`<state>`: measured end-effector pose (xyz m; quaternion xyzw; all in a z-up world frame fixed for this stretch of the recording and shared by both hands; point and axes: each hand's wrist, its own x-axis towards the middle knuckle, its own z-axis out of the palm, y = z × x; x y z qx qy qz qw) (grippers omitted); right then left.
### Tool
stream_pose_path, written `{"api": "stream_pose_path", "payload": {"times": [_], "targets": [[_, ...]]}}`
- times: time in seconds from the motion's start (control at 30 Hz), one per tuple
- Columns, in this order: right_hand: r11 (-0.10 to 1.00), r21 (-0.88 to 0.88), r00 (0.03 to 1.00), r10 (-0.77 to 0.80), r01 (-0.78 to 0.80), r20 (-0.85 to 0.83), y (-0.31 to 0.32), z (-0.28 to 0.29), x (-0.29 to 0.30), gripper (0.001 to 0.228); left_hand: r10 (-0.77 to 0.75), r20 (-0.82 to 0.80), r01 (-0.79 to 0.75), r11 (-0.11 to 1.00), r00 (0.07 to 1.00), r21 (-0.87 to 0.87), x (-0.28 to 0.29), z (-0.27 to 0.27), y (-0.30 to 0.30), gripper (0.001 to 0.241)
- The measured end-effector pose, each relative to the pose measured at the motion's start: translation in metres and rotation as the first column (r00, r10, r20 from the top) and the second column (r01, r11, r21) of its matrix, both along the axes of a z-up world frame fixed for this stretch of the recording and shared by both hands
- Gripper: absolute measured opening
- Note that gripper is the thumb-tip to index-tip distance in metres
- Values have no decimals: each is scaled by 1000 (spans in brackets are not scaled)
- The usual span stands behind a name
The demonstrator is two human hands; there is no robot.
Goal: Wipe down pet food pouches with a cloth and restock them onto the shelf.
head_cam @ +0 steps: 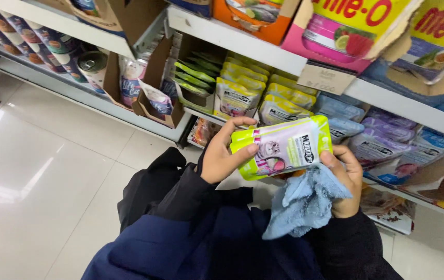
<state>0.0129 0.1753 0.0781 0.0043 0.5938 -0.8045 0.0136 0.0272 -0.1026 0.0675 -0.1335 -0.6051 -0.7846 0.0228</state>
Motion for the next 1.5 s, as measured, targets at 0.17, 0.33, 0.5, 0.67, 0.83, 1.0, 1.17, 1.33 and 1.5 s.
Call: {"api": "stream_pose_path", "payload": {"times": [0.17, 0.33, 0.5, 0.67, 0.83, 1.0, 1.17, 1.33, 1.5], "targets": [[1000, -10, 1000, -3, 3, 5, 29, 11, -9, 20, -151, 11, 145, 963, 988, 225, -7, 23, 21, 77], [998, 49, 998, -48, 47, 26, 56, 15, -19, 28, -148, -2, 144, 964, 989, 222, -19, 50, 41, 87], [990, 142, 983, 28, -2, -181, 78, 13, -32, 29, 55, -219, -92, 983, 974, -160, -60, 74, 42, 64], [996, -89, 984, -21, 6, -178, 61, 32, -44, 40, 192, -487, -473, 682, 852, -558, -75, 79, 42, 61], [997, -9, 977, -71, 71, -201, 27, 52, -45, 44, 281, -689, -733, 407, 668, -545, -90, 62, 50, 64], [972, 58, 911, -191, 227, -367, 32, 46, -63, 39, 357, -682, -767, 371, 638, -524, -113, 49, 54, 50], [942, 275, 970, -143, 194, -197, 62, 21, -92, 37, 405, -679, -791, 317, 612, -524, -130, 50, 45, 38], [989, 127, 972, -51, 82, -228, 20, 44, -91, 50, 407, -769, -869, 204, 494, -451, -134, 45, 47, 34], [447, 753, 728, 273, 483, -629, -14, 105, -43, 50, 345, -828, -896, 122, 442, -428, -133, 45, 47, 38]]}}
